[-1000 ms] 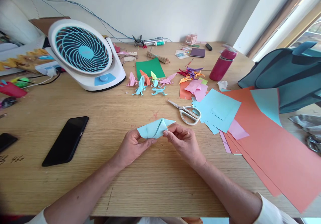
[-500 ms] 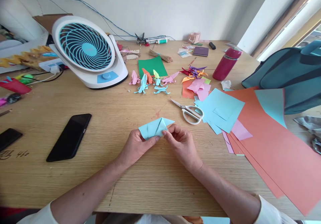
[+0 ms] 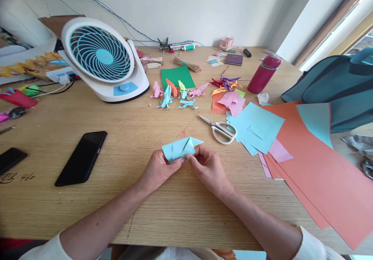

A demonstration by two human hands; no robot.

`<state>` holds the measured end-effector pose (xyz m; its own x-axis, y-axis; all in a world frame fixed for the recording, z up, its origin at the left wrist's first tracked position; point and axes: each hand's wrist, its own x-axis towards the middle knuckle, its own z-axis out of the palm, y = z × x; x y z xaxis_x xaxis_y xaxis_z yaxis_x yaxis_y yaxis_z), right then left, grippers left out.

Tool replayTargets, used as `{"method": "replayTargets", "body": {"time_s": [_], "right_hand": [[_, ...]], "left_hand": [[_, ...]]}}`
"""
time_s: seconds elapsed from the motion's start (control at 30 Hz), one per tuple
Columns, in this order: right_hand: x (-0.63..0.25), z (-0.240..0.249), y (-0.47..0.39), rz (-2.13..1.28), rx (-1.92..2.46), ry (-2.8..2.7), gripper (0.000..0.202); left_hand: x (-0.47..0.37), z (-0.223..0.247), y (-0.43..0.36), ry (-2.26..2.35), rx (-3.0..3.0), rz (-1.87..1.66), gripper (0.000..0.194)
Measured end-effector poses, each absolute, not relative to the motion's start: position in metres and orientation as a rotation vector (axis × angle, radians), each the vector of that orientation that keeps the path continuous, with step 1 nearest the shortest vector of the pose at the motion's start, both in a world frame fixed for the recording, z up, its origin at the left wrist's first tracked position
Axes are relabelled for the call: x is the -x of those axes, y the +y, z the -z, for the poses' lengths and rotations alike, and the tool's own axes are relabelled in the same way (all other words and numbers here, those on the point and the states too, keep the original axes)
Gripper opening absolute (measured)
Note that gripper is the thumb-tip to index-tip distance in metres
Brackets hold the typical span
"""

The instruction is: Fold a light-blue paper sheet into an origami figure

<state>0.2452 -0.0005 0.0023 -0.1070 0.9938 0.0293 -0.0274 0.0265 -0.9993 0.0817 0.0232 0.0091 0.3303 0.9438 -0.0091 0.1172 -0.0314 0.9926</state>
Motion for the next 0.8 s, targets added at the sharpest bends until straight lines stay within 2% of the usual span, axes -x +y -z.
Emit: {"method": "replayTargets", "body": {"time_s": [0.27, 0.57, 0.8], "right_hand": [[-0.244, -0.002, -0.002, -1.236, 1.163, -1.293, 0.027], [-0.241, 0.0, 0.0, -1.263, 1.141, -1.273, 0.026], [-0.245, 0.002, 0.001, -1.226, 1.171, -1.242, 0.023]], "left_hand": [[-0.083, -0.01, 0.022, 1.124, -1.374, -0.9, 0.019], [-0.081, -0.006, 0.023, 1.117, -1.439, -0.889, 0.013], [-0.078, 0.0, 0.024, 1.155, -1.455, -0.883, 0.015]]}}
